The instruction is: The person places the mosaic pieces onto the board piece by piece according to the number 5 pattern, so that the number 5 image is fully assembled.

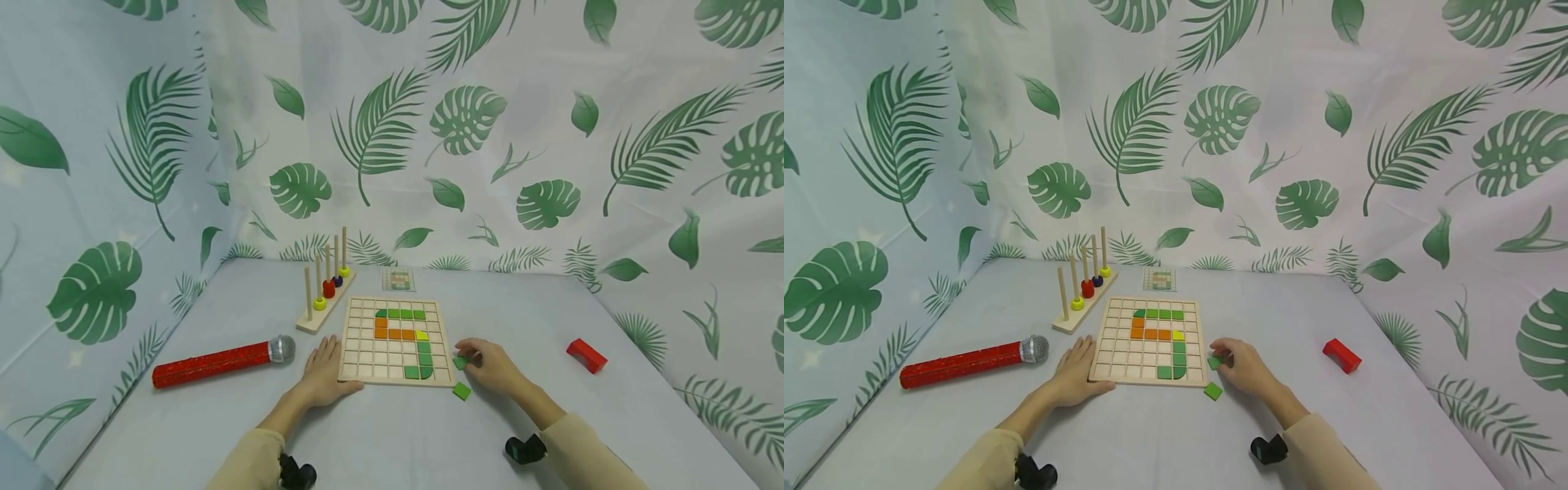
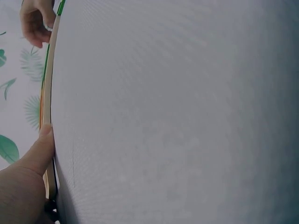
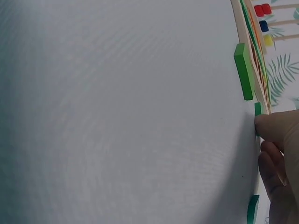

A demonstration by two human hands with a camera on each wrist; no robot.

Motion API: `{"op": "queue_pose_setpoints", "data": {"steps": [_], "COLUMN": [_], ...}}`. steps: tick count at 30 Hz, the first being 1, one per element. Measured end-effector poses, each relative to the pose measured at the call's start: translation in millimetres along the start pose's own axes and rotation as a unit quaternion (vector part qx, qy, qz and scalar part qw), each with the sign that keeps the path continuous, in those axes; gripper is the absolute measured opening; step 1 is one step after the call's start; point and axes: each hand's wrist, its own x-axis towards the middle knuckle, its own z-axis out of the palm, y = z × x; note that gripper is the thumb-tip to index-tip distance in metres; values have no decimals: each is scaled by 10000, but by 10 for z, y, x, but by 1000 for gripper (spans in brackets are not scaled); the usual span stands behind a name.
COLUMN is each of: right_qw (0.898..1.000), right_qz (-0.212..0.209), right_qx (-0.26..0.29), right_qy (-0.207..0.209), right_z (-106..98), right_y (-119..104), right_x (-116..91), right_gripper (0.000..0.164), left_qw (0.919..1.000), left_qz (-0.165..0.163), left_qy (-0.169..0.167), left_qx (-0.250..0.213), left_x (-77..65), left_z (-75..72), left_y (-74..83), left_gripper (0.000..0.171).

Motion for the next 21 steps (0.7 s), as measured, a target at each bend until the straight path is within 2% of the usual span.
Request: {"op": "queue_pose_setpoints", "data": {"steps": [9,13,21], "right_qw": [9999,9997,9964], "right_qz": [91,59,-480], "right_qx": [119,200,515], "right_qy": [17,147,476], "right_z": [9,-5,51], "right_y": [22,27,-88], "right_x": [26,56,125], "right_gripper": [36,36,35], "left_qw": [9999,9999,9998], "left_qz": [-122,-131,-163], "left_qy": [-44,-40,-38], "left_qx": [46,14,91], "left_x": [-21,-17,6], "left_z": [-9,-16,4], "left_y": [3,1,-27], "left_gripper": [99,99,100]}}
